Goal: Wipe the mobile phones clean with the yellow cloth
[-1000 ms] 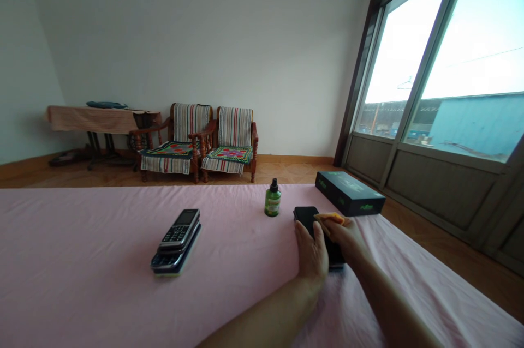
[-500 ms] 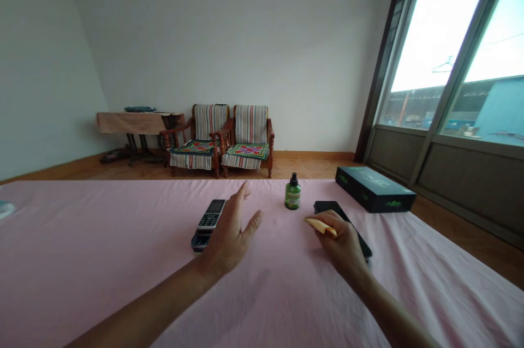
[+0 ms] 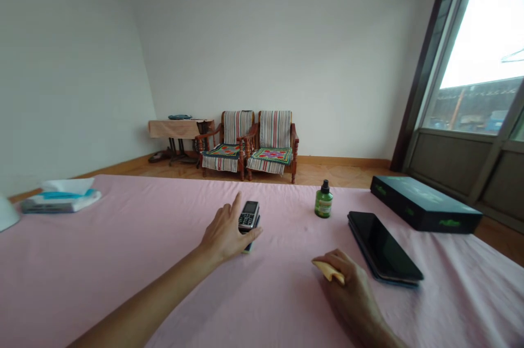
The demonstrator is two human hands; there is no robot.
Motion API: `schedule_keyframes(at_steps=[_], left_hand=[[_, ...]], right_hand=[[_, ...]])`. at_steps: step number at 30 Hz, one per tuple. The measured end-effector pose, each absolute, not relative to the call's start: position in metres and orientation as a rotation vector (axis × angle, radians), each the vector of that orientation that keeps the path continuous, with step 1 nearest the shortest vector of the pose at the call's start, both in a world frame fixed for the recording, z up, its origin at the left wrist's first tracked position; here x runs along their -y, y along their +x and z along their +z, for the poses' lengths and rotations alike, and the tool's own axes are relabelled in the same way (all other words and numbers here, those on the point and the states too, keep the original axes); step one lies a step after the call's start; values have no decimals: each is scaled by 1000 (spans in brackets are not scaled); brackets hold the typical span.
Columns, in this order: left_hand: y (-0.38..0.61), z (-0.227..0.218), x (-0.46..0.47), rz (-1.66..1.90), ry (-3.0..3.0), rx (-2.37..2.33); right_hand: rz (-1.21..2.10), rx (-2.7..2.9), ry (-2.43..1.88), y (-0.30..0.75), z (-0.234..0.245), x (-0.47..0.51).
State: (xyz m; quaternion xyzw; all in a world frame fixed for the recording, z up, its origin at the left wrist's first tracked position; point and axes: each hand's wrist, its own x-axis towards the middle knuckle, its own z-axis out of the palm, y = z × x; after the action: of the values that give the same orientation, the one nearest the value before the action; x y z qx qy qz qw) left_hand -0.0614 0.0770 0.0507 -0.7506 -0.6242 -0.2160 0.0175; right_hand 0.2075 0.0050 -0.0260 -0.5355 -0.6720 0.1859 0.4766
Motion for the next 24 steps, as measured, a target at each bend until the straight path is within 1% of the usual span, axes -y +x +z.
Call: schedule_keyframes(at_steps=[10, 17, 20, 24], left_hand=[[-52, 53, -87, -576, -2278, 1978], [-43, 60, -75, -707, -2281, 1895], [-30, 52, -55, -770, -2392, 1765], [-10, 26, -26, -760, -2582, 1578]], right_hand=[[436, 1728, -1322, 208, -27, -6], [455, 1717, -1304, 210, -27, -6], [433, 1695, -1299, 210, -25, -6], [412, 1657, -1295, 212, -23, -6]])
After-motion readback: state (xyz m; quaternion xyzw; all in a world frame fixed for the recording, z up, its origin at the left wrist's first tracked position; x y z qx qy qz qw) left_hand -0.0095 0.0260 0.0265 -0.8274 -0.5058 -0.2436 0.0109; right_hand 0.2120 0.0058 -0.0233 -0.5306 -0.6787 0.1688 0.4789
